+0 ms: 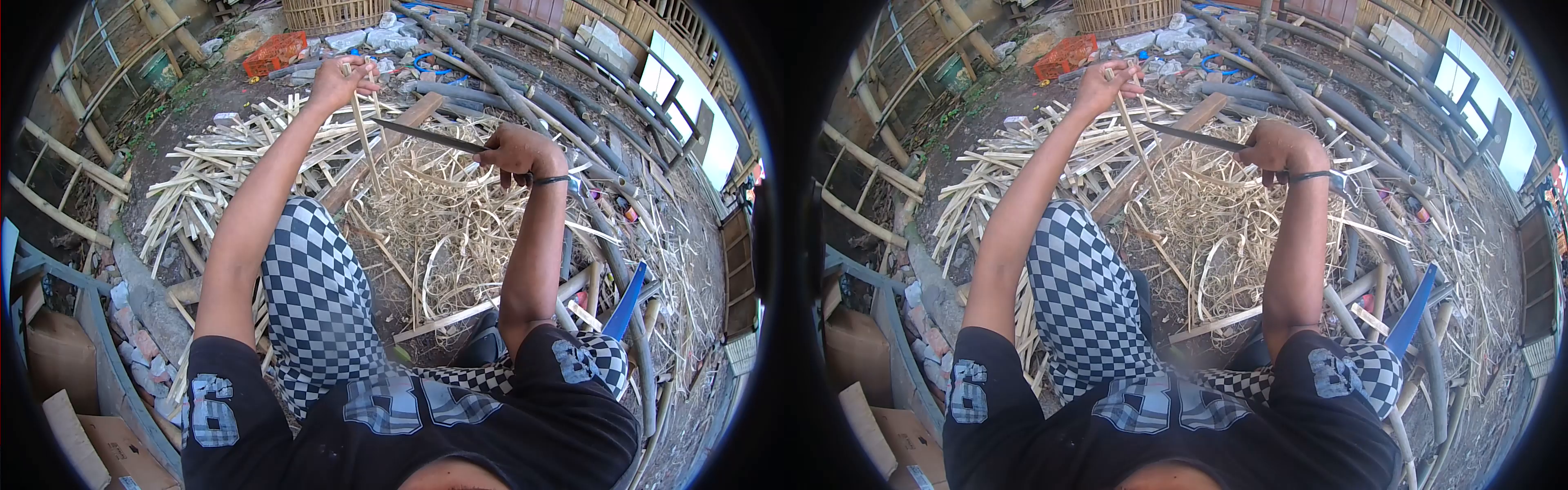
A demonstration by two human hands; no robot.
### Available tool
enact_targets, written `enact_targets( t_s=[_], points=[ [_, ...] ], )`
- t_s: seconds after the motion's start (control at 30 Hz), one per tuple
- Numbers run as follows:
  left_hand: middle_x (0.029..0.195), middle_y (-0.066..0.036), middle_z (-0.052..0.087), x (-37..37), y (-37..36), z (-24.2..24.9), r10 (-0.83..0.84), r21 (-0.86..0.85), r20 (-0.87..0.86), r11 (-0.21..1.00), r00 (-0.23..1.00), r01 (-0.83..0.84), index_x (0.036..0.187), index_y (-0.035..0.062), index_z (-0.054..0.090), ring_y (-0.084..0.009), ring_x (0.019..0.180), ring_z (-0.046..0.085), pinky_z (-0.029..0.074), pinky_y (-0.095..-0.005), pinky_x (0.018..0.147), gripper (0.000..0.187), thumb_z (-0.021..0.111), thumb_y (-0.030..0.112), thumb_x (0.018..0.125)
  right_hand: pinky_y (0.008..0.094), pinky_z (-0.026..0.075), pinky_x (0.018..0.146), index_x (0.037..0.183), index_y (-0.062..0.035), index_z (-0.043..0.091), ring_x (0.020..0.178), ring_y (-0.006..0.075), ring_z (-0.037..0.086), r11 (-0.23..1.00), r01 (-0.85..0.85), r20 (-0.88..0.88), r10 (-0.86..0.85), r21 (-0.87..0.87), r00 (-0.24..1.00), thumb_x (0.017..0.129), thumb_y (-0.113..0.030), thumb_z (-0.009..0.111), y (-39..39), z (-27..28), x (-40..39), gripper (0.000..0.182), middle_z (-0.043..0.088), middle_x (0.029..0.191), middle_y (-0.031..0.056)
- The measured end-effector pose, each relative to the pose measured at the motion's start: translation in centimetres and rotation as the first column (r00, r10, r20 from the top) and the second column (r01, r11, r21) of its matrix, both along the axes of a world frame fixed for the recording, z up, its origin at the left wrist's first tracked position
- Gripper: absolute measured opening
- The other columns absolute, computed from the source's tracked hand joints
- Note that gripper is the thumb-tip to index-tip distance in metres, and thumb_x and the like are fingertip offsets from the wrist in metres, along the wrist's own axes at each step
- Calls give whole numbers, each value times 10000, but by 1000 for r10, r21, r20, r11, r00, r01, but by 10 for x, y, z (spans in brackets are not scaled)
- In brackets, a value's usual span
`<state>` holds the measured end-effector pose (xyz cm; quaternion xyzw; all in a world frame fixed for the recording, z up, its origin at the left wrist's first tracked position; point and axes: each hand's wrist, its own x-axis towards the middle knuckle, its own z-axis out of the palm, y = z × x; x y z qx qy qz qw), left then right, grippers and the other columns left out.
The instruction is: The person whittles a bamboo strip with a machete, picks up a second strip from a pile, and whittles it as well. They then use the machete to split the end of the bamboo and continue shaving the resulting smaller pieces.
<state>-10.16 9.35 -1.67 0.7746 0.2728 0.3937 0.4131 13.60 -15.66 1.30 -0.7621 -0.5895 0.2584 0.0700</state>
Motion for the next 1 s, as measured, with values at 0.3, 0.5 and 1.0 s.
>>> enact_targets(
  t_s=[0.3,0.5,1.0],
  points=[
    [932,-144,740,-1,-2,-3,85,11,63,996,994,-86,996,-62,657,-240,792,762,632,-304,631,242,646,179,984,327,487,450,1054,-27,735,463,156,614,1000,3,-9,-3,-16,1000,934,-309,660,-1,2,-1,315,696,625,80],
    [925,-139,735,-2,-5,2,115,33,-32,993,993,-114,1026,-70,634,-238,798,762,627,-292,673,263,682,180,960,315,444,387,1057,-26,732,393,142,564,1000,-2,2,2,-6,1000,952,-299,645,0,0,-1,305,685,598,72],
    [1190,-166,676,1,6,-7,-181,97,-45,978,982,185,1279,-64,523,-237,1055,711,595,-308,884,308,560,15,983,319,454,390,1040,-37,741,402,149,581,1000,16,-12,-16,18,1000,955,-280,638,0,-2,4,277,681,592,73]
  ],
)
